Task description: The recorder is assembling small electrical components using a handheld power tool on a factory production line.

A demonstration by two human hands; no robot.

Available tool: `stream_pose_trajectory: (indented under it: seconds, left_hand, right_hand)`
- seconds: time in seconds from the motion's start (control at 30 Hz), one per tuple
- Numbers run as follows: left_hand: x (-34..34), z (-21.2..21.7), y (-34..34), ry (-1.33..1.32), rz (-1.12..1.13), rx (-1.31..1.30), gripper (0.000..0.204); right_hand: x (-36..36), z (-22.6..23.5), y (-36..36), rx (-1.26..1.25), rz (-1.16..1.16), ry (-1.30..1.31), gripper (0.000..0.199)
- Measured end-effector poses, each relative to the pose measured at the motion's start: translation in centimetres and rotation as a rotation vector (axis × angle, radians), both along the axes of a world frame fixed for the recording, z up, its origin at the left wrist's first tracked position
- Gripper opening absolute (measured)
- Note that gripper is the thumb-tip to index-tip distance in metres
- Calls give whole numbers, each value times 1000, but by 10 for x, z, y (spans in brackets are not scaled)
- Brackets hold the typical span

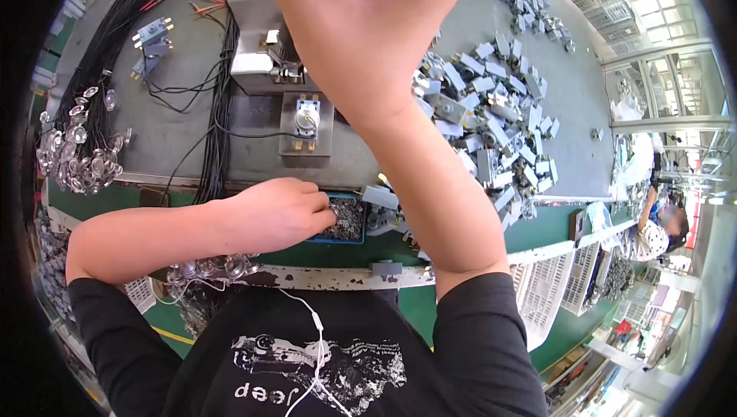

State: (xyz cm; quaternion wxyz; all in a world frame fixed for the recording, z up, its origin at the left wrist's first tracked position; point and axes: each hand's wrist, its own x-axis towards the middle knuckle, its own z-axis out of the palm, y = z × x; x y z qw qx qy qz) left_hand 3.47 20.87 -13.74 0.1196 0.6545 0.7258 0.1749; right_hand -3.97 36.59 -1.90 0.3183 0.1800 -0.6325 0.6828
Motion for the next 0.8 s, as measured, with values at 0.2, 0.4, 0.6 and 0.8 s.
stream_pose_trajectory:
  seconds: [0.2, 0.4, 0.6, 0.8]
  left_hand:
    - [-10, 12, -1, -200, 15, 144, 11]
    - [-12, 13, -2, -294, 44, 138, 9]
    - [-34, 37, -9, -46, 403, 357, 10]
    - [-50, 25, -14, 73, 510, 329, 10]
  right_hand:
    - [-10, 1, -43, -140, -15, 92, 57]
    - [-20, 20, -26, 31, 217, -139, 57]
    - [-10, 2, -28, -26, 148, 30, 52]
    - [35, 30, -4, -5, -3, -159, 21]
